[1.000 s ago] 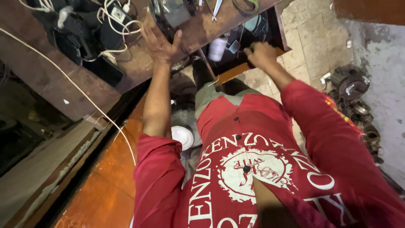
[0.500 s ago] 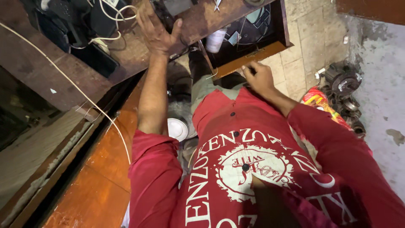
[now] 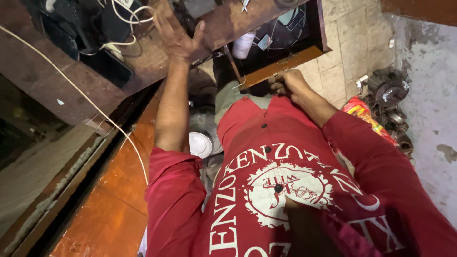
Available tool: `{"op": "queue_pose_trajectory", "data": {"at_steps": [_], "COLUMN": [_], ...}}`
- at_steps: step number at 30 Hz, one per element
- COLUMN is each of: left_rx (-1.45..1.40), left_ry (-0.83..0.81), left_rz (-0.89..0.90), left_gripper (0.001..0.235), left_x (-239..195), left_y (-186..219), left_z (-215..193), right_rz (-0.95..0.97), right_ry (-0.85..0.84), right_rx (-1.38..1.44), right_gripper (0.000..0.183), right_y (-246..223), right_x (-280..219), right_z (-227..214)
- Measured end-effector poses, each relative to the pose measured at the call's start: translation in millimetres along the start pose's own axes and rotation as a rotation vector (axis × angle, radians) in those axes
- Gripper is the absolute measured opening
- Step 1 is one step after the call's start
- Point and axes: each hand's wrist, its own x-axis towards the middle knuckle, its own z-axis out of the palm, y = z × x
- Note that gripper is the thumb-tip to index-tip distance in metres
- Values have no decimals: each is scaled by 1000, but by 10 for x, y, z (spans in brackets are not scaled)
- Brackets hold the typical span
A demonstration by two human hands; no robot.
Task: The person disassembles a small cylindrical electrical component on a cluttered workbench, removes internal parts, and uses a screwdriver to adjust or clean the interior. The person then reassembles the component and places it back on the table.
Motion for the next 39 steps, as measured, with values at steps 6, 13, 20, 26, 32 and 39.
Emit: {"op": "queue_pose_trajectory", "data": {"at_steps": [6, 13, 20, 26, 32, 39], "left_rx": [8, 40, 20, 17, 3, -37], "left_ry": [18, 12, 55, 68, 54, 56], "left_rz": [-2, 6, 36, 35, 10, 30], "left_gripper": [98, 99, 109, 112, 98, 102], "left_x": [-61, -124, -243, -193, -63, 36], "left_y": [-51, -144, -191, -178, -116, -33], "left_z": [81, 196, 296, 278, 190, 69], "right_rz": [14, -8, -31, -210, -554, -880], "right_ry": [21, 56, 91, 95, -1, 29], "right_rx": [50, 52, 198, 139, 12, -657], "right_gripper": [25, 24, 28, 18, 8, 25], "right_y": [-30, -4, -29, -464, -958, -1116], "right_x": [-11, 21, 163, 549, 742, -273], "right_z": [83, 111, 109, 311, 694, 762]}}
